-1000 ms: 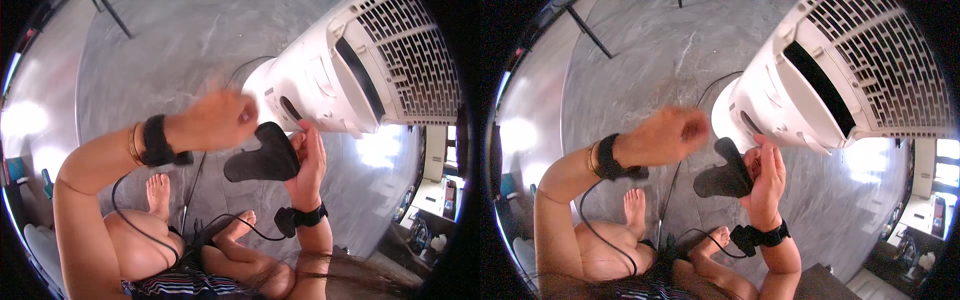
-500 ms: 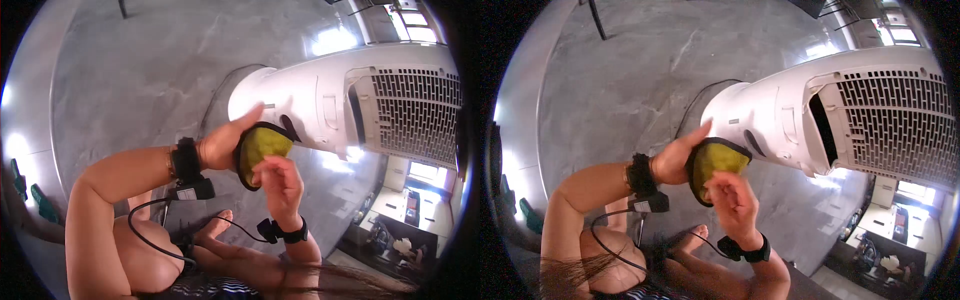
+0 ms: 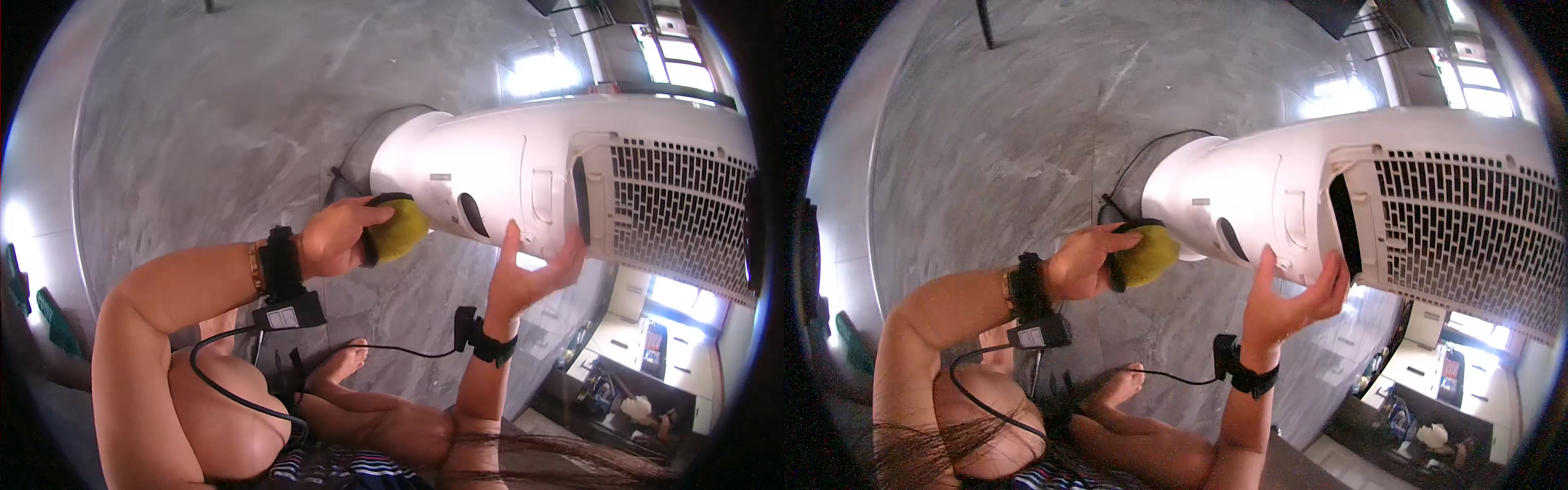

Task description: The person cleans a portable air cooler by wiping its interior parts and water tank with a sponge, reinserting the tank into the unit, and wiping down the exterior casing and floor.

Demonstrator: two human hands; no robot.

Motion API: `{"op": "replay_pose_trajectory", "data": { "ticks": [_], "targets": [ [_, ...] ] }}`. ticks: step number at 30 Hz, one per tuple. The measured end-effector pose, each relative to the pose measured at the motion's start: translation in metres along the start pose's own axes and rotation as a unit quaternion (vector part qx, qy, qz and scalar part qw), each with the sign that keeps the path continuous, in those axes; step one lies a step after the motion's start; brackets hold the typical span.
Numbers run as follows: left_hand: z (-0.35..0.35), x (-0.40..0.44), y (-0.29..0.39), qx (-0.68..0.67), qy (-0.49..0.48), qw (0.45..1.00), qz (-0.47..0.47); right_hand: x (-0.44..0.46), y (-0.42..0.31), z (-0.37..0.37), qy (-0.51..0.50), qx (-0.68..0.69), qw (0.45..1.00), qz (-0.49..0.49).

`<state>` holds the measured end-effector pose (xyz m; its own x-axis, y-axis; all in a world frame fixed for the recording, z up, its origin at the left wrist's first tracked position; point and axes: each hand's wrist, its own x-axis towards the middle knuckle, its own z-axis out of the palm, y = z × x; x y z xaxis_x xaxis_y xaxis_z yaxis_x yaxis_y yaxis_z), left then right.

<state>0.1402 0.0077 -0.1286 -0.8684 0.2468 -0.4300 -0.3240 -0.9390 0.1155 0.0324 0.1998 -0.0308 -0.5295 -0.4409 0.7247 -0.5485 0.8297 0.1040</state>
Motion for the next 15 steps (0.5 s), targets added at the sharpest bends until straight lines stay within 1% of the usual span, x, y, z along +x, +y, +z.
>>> {"op": "replay_pose_trajectory", "data": {
  "ticks": [1, 2, 3, 5, 7, 8, 9, 12, 13, 15],
  "targets": [
    [-0.001, 0.001, 0.001, -0.026, 0.003, 1.0, -0.009, 0.001, -0.001, -0.004, -0.003, 0.006, 1.0, -0.005],
    [-0.001, 0.002, 0.002, -0.053, 0.004, 0.998, -0.02, 0.003, 0.0, -0.009, -0.024, -0.019, 0.999, -0.013],
    [0.0, 0.002, 0.003, -0.06, 0.006, 0.998, -0.017, 0.006, 0.0, -0.013, -0.044, -0.044, 0.998, -0.022],
    [0.003, 0.004, 0.004, -0.082, 0.007, 0.996, 0.018, 0.011, 0.003, -0.022, -0.056, -0.049, 0.996, -0.046],
    [0.0, 0.007, 0.003, -0.1, -0.002, 0.995, 0.017, 0.013, 0.007, -0.028, -0.099, -0.065, 0.991, -0.064],
    [-0.003, 0.008, 0.003, -0.111, -0.013, 0.994, 0.016, 0.016, 0.006, -0.03, -0.096, -0.053, 0.989, -0.096],
    [-0.006, 0.01, 0.001, -0.116, -0.013, 0.993, 0.017, 0.018, 0.008, -0.032, -0.099, -0.052, 0.989, -0.101],
    [-0.02, 0.019, -0.008, -0.132, -0.026, 0.99, 0.038, 0.023, 0.011, -0.038, -0.117, -0.09, 0.976, -0.159],
    [-0.024, 0.022, -0.01, -0.127, -0.029, 0.99, 0.05, 0.024, 0.012, -0.04, -0.119, -0.089, 0.975, -0.164],
    [-0.027, 0.021, -0.01, -0.128, -0.031, 0.989, 0.061, 0.027, 0.017, -0.043, -0.156, -0.093, 0.97, -0.163]
  ]
}}
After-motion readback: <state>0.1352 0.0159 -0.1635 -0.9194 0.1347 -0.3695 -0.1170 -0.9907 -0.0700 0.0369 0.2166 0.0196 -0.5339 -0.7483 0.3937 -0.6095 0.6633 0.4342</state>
